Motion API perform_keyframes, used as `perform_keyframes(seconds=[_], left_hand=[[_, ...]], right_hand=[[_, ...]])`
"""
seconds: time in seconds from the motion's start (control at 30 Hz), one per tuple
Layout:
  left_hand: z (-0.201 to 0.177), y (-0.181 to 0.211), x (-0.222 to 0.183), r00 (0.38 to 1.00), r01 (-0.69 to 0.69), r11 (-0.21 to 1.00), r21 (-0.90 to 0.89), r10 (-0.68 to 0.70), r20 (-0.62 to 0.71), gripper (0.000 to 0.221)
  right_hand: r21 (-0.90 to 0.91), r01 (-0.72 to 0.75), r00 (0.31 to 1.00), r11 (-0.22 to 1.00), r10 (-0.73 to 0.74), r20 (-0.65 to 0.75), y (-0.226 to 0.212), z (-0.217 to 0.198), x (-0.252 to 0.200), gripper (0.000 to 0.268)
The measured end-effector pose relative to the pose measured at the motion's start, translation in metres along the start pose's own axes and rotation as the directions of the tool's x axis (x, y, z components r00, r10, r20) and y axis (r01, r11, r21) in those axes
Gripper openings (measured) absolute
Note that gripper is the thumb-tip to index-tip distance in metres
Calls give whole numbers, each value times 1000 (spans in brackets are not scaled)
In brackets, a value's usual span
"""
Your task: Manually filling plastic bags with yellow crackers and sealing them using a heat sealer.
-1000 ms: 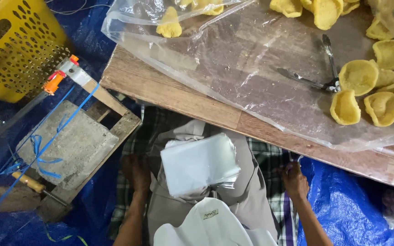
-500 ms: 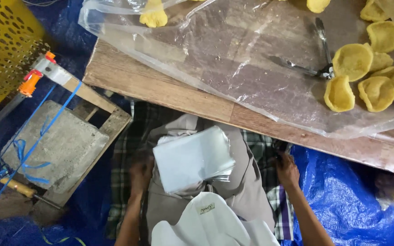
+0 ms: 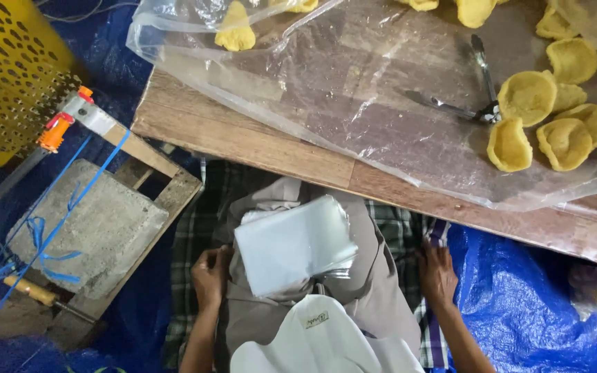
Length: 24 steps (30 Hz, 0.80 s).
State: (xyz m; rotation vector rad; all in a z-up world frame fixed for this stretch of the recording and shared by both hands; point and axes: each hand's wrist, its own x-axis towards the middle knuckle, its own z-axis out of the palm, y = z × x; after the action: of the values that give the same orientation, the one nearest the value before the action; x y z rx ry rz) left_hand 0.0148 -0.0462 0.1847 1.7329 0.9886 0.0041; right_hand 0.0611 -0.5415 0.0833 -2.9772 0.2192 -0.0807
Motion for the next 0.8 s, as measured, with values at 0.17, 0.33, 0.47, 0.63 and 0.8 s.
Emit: perform_keyframes(seconds=[0.17,0.33,0.47,0.63,0.8], left_hand=[[9,-53,30,958,49,994,94,-73,276,50],[3,-46,23,992,-125,992,20,125,3,26],[11,19,-35,632,-741,649,174,761,-147,17],[56,54,-100,270,-958,283,-36,940,211,19],[98,26,-94,120,-992,73,98,740,662,71]], right_hand=[[39,-7,1000,999,8,-29,23,5,-10,35],[265,-100,991,959,71,115,60,55,-10,22],[6,-137,985,990,136,105,35,44,-8,27],[-96,-15,995,995,24,94,13,31,-11,33],[-161,169,982,973,-179,-56,-18,22,-30,52]])
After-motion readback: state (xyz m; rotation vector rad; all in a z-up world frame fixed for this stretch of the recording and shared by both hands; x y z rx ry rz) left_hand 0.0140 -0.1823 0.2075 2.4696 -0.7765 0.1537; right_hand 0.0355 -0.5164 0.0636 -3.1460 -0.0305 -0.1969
